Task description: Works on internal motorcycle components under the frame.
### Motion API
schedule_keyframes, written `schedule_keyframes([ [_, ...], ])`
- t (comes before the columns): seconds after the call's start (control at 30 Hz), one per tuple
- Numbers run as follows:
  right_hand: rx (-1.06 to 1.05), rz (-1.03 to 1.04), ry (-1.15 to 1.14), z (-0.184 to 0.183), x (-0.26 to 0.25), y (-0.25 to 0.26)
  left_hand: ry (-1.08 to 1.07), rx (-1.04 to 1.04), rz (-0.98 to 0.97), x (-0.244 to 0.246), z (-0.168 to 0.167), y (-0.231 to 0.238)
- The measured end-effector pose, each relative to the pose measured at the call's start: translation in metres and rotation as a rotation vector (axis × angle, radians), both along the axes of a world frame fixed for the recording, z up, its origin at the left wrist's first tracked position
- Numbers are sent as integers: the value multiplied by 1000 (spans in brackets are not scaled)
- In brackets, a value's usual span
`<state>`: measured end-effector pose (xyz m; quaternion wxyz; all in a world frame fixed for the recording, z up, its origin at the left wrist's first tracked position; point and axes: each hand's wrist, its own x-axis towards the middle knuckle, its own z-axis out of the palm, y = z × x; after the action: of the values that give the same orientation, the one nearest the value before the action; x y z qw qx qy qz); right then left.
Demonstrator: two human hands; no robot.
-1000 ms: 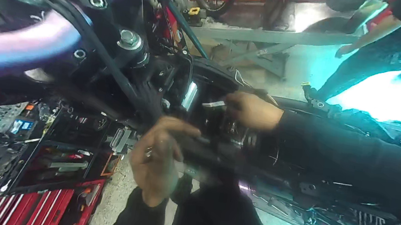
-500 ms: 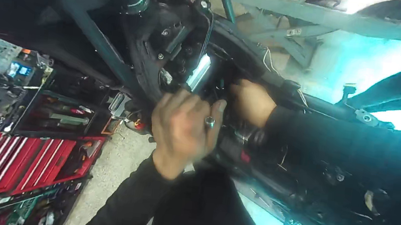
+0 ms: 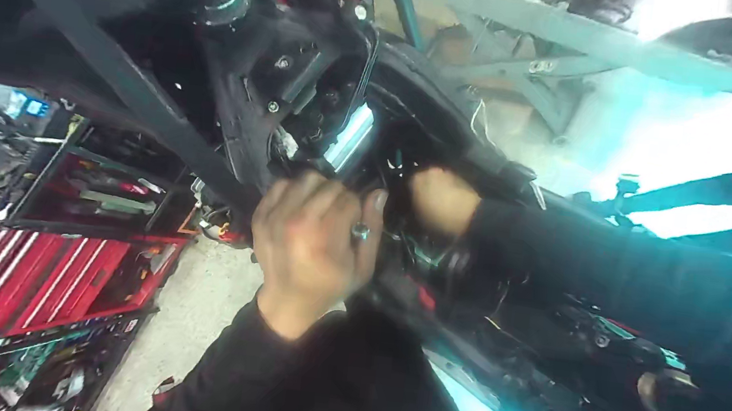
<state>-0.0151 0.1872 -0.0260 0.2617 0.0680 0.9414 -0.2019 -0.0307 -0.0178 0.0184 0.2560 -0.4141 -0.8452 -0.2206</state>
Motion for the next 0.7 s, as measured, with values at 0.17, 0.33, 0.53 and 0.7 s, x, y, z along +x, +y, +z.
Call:
schedule_keyframes([
  [0.17,-93,-69,89,-10,1,0,18,3,-2,-3,-1,0],
  [0.33,-3,44,7,-1,-4,-3,24,25,-5,-4,-2,1],
  [0.53,-10,117,-69,7,-14,-1,31,13,-3,-3,-1,1],
  [0.7,54,154,-136,35,-9,-10,37,8,-6,-4,-1,0],
])
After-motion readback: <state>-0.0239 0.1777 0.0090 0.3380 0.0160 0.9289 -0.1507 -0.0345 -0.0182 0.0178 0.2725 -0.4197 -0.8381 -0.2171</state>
